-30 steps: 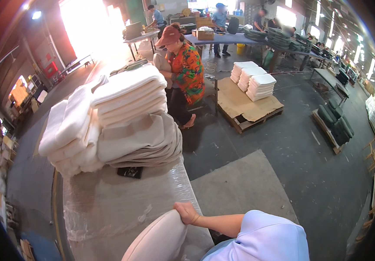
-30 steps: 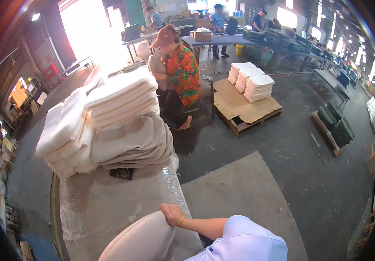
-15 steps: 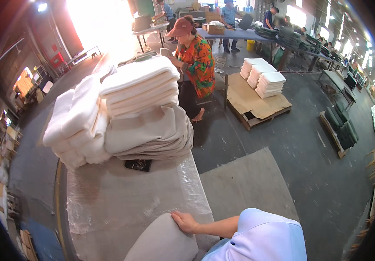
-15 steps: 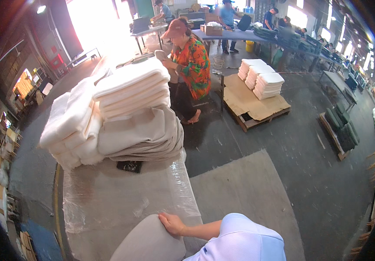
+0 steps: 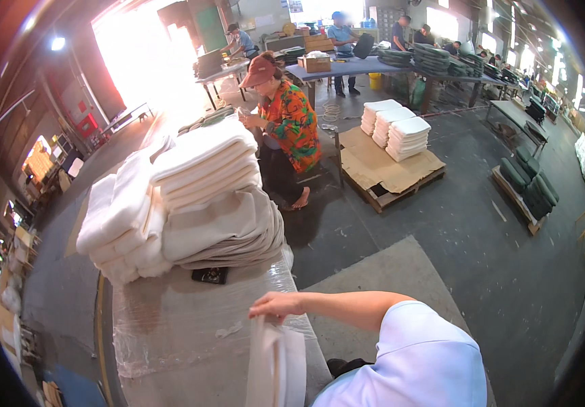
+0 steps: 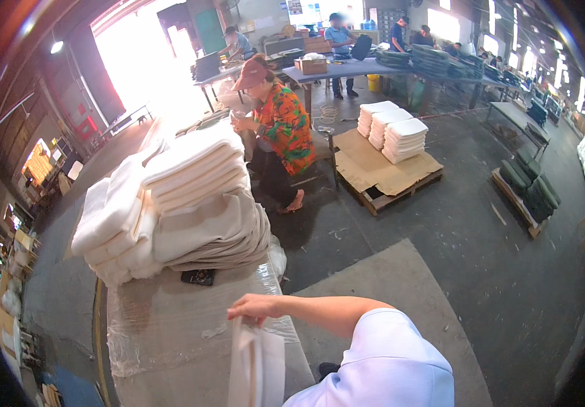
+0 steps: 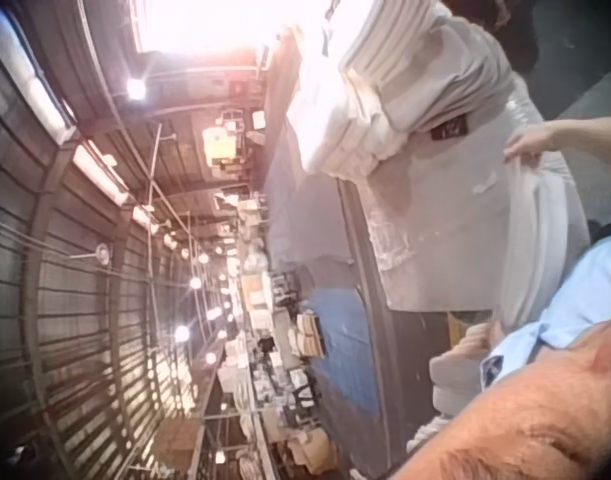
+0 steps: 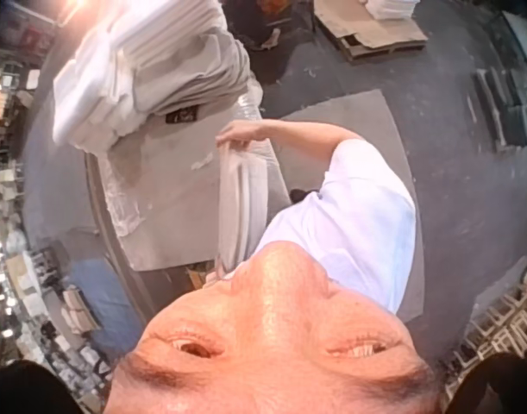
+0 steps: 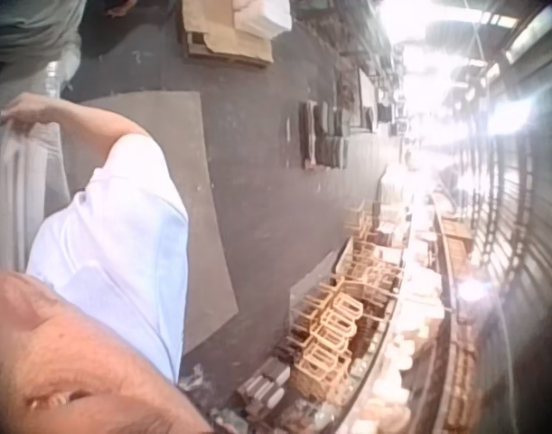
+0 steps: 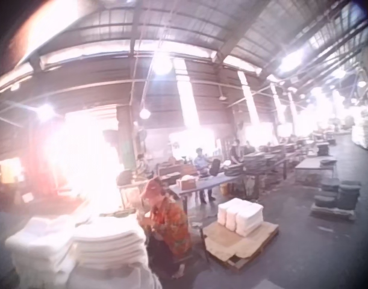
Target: The person inserts rectangular foam inserts into fabric covers, aligns the edges, and smooths the covers by hand. The finished items are stacked on a nearby pallet. The person handles foam inserts and fabric covers one at a time.
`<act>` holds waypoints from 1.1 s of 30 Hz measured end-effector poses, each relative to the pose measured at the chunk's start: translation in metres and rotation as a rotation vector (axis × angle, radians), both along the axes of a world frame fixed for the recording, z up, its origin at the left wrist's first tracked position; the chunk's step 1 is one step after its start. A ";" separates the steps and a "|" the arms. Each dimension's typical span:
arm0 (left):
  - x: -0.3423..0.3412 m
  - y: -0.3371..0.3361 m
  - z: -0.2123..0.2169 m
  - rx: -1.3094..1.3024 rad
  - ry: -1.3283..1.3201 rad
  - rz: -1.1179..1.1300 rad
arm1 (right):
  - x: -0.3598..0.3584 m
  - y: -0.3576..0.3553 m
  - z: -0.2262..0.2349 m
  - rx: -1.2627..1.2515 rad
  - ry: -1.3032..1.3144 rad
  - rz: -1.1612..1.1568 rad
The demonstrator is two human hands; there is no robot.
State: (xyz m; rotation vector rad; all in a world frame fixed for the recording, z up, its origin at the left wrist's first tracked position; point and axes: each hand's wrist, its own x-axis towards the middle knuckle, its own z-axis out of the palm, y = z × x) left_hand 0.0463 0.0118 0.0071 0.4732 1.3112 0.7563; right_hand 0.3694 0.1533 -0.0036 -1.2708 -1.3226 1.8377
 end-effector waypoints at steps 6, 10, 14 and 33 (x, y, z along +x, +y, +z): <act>-0.027 -0.033 -0.029 -0.242 -0.187 0.222 | -0.001 0.023 0.026 0.208 0.052 -0.083; -0.053 -0.062 -0.043 -0.315 -0.350 0.276 | 0.001 0.060 0.021 0.219 0.202 -0.238; -0.060 -0.075 -0.046 -0.363 -0.614 0.253 | -0.030 0.084 0.028 -0.019 0.236 -0.247; -0.058 -0.067 -0.035 -0.441 -0.506 -0.134 | -0.025 0.099 0.011 0.259 0.086 -0.236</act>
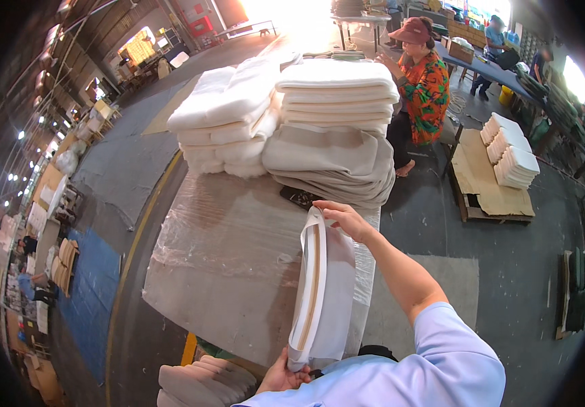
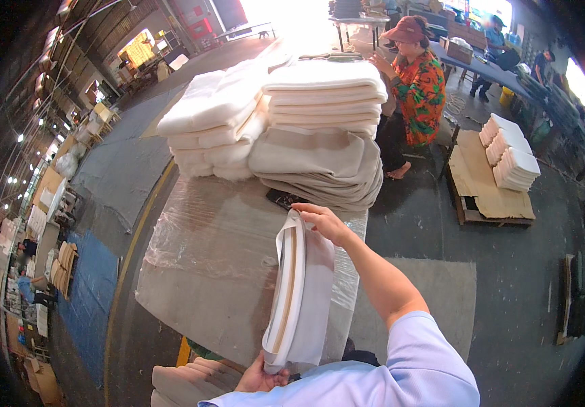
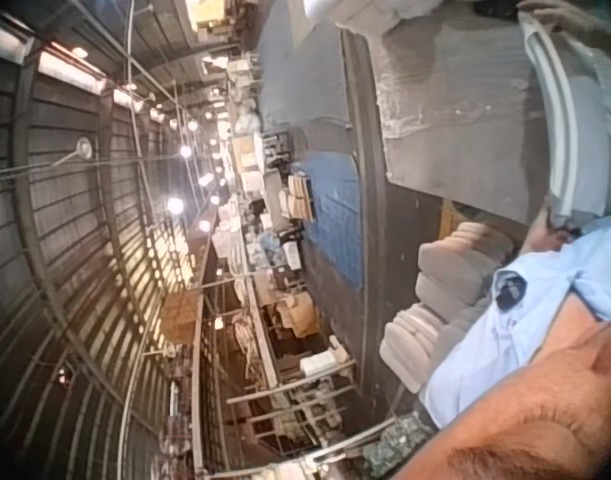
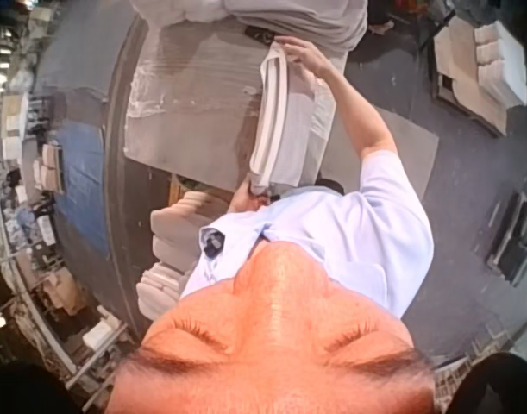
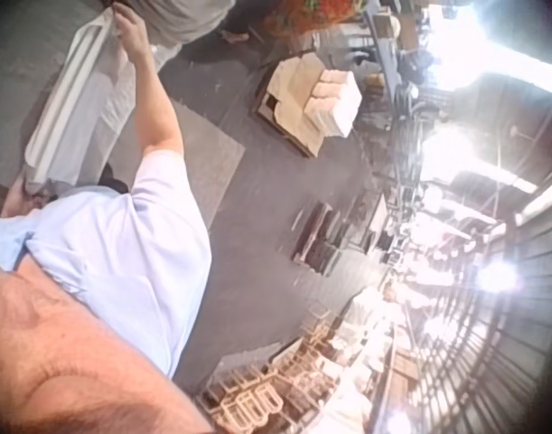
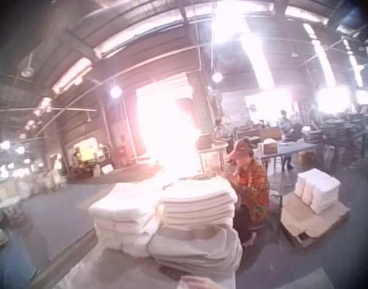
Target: The person inserts rectangular foam inserts into fabric covers, aligns the edges, and smooths the covers by hand. The finished items are stacked on a nearby pallet. The person handles foam inserts and fabric covers one at a time.
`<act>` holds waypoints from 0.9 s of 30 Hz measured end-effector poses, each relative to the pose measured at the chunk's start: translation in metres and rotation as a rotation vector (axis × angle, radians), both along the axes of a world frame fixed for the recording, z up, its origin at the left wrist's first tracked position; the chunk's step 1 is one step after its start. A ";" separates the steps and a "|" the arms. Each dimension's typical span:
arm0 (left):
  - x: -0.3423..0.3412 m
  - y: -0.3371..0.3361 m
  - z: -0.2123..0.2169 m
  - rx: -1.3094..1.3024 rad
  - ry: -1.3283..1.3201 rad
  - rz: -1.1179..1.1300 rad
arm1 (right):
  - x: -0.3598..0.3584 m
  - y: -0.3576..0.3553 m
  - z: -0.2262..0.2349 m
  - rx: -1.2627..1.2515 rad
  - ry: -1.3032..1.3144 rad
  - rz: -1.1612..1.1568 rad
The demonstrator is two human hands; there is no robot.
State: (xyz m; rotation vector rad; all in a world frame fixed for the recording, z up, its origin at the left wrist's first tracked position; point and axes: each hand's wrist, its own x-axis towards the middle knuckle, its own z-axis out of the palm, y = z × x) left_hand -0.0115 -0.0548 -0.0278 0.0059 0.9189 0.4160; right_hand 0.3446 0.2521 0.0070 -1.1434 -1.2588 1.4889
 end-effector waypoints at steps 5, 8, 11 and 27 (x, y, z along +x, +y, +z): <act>-0.008 0.002 0.000 -0.004 0.036 -0.039 | -0.002 0.009 -0.005 0.103 -0.047 0.071; -0.009 0.004 -0.001 0.013 0.151 -0.136 | -0.008 0.013 0.000 0.185 -0.181 0.075; -0.001 0.004 0.005 -0.017 0.218 -0.218 | -0.013 0.015 0.008 0.219 -0.311 0.068; 0.062 0.163 0.025 1.227 0.805 -0.364 | -0.061 0.028 -0.004 0.403 -0.312 -0.202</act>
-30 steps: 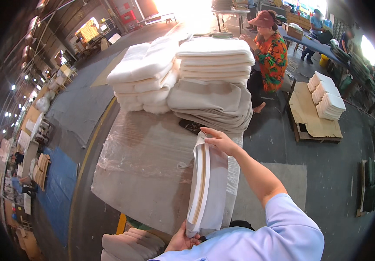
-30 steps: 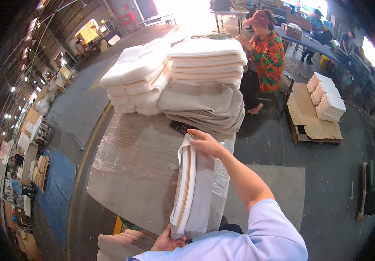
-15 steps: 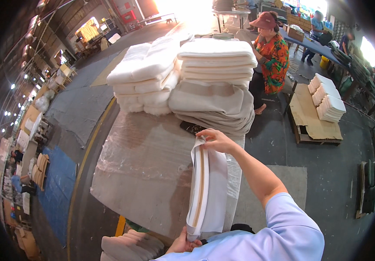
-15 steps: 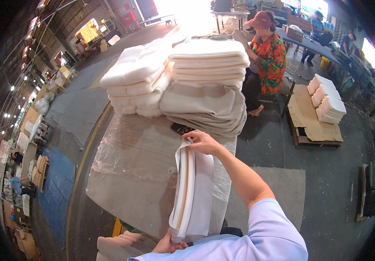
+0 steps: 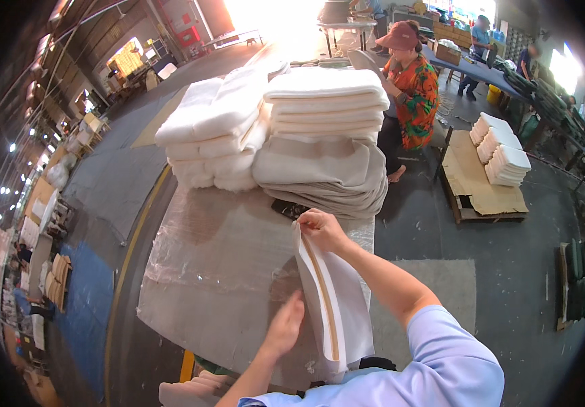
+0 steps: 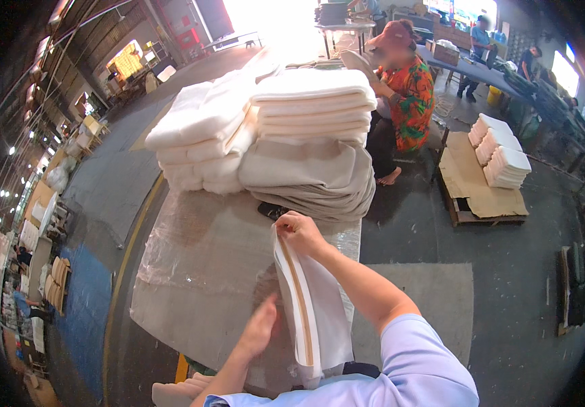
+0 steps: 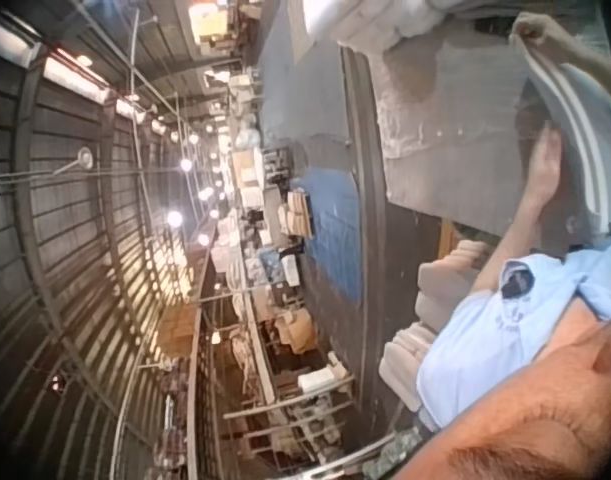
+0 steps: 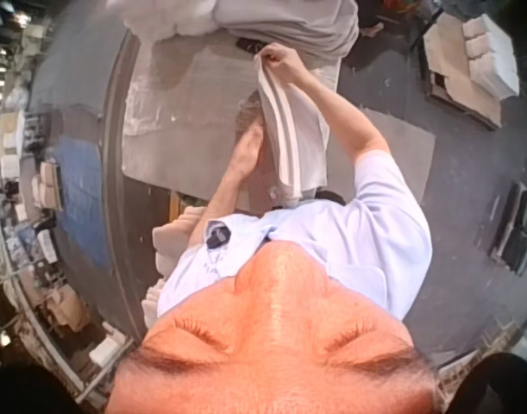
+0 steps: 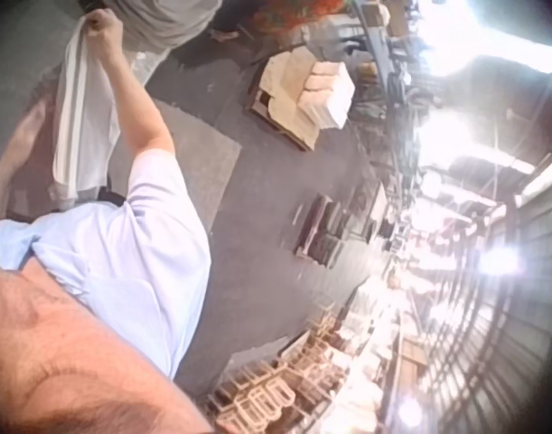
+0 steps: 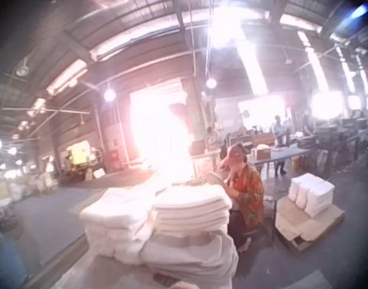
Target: The person inserts rectangular foam inserts into fabric covers, aligns the edges, and smooths the covers by hand. The finished items are stacked on a nearby pallet. The person handles foam inserts and fabric covers one at a time.
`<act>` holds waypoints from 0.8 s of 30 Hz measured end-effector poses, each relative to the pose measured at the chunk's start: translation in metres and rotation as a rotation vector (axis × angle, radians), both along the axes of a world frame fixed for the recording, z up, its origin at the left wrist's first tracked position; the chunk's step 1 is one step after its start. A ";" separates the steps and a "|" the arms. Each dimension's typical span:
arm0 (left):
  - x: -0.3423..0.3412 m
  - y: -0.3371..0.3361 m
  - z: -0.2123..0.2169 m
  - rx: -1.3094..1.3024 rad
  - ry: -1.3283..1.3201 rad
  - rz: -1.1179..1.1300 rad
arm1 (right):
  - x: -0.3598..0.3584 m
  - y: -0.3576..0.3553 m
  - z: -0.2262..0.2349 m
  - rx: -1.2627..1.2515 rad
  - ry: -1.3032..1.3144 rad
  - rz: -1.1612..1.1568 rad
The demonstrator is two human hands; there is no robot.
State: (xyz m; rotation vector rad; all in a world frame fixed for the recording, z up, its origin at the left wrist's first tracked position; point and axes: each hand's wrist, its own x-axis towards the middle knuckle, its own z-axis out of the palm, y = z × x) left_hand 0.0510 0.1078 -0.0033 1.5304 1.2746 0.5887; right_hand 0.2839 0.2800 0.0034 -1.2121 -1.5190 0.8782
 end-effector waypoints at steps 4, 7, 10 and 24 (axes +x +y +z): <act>0.061 0.088 0.019 0.430 0.047 0.117 | 0.012 -0.002 -0.006 0.155 -0.076 0.085; 0.082 0.122 0.026 0.419 0.130 0.222 | 0.024 0.007 -0.001 0.212 -0.130 0.226; 0.068 0.132 0.028 0.369 0.110 0.202 | 0.028 0.008 -0.001 0.115 -0.085 0.291; 0.117 0.256 0.044 -0.214 -0.149 -0.562 | -0.024 -0.034 -0.030 0.192 0.216 -0.019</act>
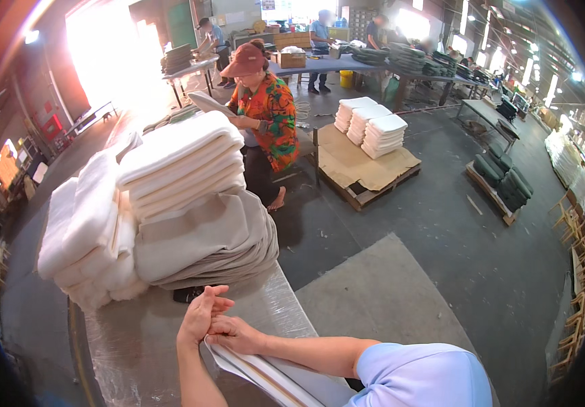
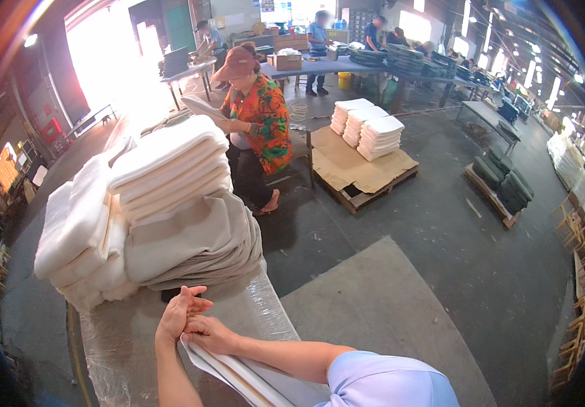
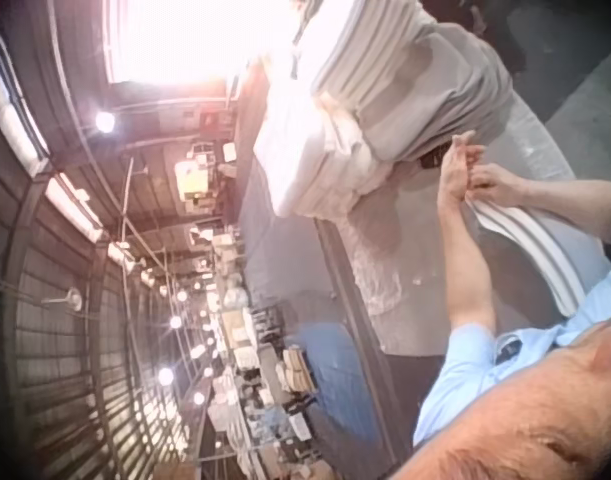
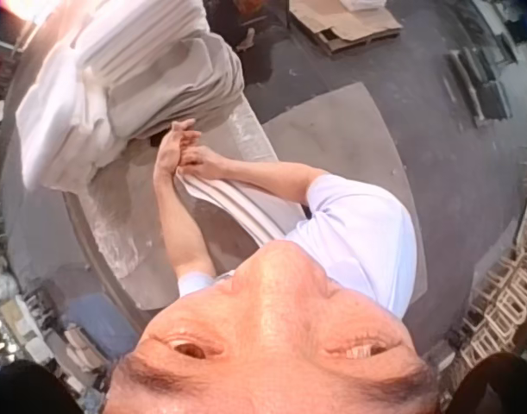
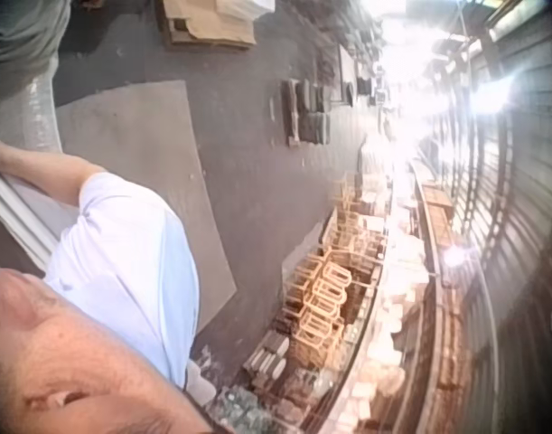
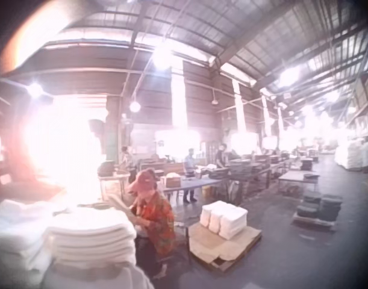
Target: The person inserts rectangular foam inserts into fabric covers, aligns the edges, and smooths the covers by hand. The finished items are stacked on a nearby pallet. The person handles foam inserts and fabric covers one at a time.
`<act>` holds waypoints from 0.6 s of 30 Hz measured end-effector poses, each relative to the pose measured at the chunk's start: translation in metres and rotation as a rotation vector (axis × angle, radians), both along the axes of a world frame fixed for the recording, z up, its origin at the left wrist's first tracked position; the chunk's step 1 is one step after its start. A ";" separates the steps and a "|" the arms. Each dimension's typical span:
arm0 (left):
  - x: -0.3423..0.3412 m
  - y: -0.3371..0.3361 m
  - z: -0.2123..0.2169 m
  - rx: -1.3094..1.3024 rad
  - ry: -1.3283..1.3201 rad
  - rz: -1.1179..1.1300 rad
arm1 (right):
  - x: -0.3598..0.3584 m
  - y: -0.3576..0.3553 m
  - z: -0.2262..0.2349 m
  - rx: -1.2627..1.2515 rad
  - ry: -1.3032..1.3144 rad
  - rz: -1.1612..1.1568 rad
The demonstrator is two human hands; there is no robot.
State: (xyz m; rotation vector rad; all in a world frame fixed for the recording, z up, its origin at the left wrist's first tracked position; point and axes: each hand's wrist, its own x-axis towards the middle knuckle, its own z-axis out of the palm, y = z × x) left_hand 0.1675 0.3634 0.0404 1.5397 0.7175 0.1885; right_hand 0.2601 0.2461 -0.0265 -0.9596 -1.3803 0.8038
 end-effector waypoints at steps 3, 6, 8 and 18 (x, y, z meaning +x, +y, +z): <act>0.015 -0.008 0.005 -0.046 0.078 -0.116 | 0.007 -0.008 -0.004 -0.024 0.045 -0.022; 0.017 -0.025 0.011 0.060 0.141 -0.175 | 0.009 -0.018 -0.011 -0.058 0.059 -0.029; 0.012 -0.028 0.012 0.196 0.180 -0.175 | 0.002 -0.023 -0.007 -0.017 0.098 -0.026; -0.025 -0.017 -0.076 -0.220 -0.580 0.656 | 0.006 -0.024 0.005 -0.067 -0.011 -0.077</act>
